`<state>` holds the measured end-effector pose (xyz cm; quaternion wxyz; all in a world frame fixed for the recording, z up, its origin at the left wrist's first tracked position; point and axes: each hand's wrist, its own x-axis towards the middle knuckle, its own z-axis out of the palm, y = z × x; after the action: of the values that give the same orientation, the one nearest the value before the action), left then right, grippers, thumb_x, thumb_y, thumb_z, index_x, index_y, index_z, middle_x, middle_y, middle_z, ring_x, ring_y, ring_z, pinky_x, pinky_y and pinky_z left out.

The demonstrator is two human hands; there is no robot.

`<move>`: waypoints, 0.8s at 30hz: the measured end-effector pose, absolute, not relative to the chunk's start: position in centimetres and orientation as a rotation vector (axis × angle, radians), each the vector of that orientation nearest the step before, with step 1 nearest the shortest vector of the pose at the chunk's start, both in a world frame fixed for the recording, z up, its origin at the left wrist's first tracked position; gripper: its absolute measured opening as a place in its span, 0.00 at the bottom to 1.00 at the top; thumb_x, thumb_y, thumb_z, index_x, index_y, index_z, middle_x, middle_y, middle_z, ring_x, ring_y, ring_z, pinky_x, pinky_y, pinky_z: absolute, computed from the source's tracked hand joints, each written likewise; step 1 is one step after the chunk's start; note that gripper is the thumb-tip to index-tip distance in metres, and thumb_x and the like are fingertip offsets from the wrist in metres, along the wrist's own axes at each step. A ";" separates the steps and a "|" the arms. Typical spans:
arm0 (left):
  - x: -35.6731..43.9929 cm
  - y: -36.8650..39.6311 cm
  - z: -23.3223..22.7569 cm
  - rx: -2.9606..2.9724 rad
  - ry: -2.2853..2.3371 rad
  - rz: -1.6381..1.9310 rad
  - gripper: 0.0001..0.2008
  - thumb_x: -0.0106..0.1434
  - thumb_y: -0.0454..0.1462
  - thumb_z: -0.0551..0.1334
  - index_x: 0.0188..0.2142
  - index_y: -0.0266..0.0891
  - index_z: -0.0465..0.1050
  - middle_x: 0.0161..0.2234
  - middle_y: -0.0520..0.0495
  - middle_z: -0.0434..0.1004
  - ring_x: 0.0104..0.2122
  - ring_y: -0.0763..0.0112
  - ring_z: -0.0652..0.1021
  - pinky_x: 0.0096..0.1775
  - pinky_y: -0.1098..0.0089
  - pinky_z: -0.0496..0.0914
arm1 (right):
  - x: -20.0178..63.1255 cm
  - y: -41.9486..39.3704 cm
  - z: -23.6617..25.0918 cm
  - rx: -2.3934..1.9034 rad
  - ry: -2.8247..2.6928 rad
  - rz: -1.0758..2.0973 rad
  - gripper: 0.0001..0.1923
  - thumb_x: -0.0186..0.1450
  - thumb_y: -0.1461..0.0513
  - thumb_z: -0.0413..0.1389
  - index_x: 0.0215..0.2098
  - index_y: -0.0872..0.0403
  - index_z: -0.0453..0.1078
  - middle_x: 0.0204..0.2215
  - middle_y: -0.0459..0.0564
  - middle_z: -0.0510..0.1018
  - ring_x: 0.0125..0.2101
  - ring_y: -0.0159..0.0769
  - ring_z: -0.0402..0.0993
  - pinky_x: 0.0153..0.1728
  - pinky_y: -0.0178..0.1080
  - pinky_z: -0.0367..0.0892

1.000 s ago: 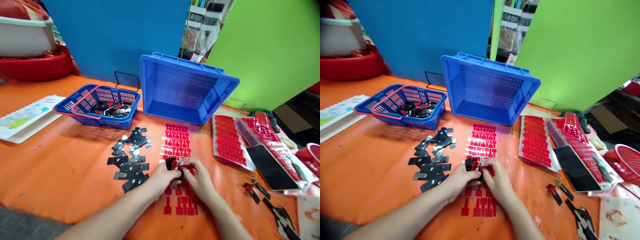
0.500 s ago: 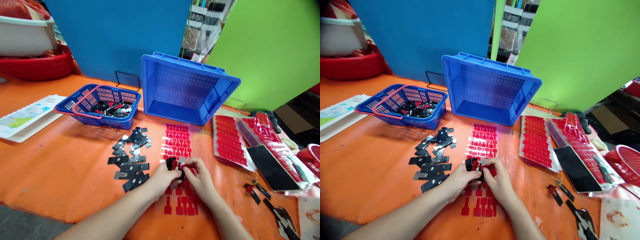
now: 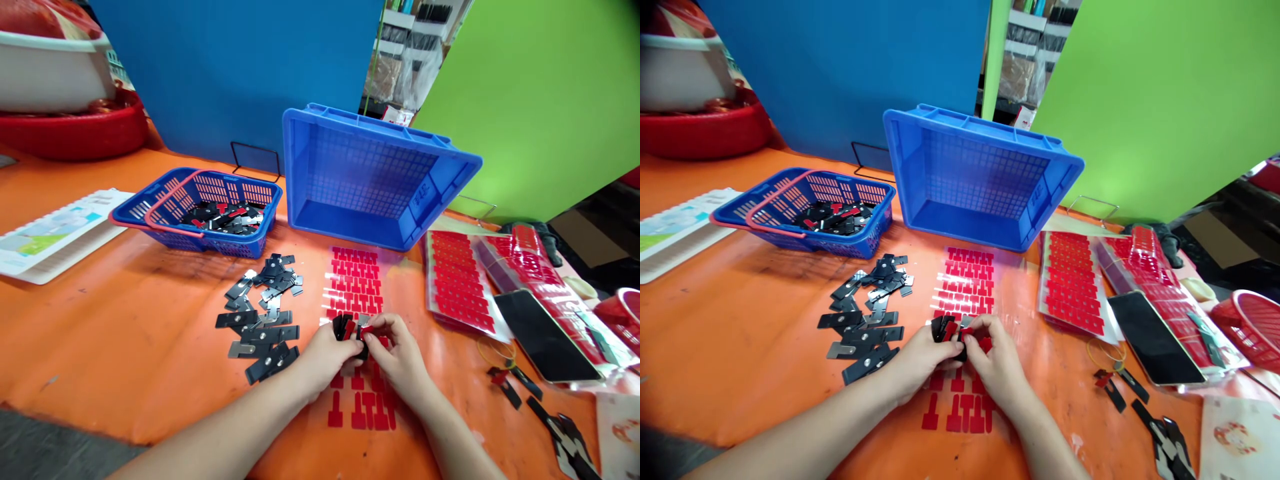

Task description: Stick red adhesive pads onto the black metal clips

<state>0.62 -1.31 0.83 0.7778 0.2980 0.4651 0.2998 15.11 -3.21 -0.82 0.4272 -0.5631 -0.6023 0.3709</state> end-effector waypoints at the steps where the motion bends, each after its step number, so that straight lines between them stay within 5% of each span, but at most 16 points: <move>1: 0.6 -1.3 0.8 0.648 1.005 0.650 0.08 0.45 0.35 0.63 0.28 0.37 0.69 0.26 0.53 0.67 0.29 0.72 0.71 0.35 0.66 0.69 | 15.1 -3.2 -0.8 -1.407 -1.508 0.925 0.06 0.58 0.64 0.51 0.34 0.51 0.61 0.31 0.46 0.70 0.32 0.34 0.69 0.35 0.38 0.66; 24: 0.6 -1.3 0.8 0.709 1.000 0.609 0.08 0.49 0.35 0.61 0.31 0.37 0.69 0.28 0.51 0.67 0.31 0.72 0.71 0.36 0.66 0.69 | 15.2 -3.2 -0.8 -1.391 -1.552 0.954 0.05 0.59 0.66 0.49 0.34 0.51 0.60 0.32 0.45 0.68 0.33 0.33 0.68 0.36 0.38 0.66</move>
<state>0.56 -1.34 0.76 0.7747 0.3275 0.4620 0.2812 15.23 -3.18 -0.81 0.4121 -0.5528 -0.6171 0.3791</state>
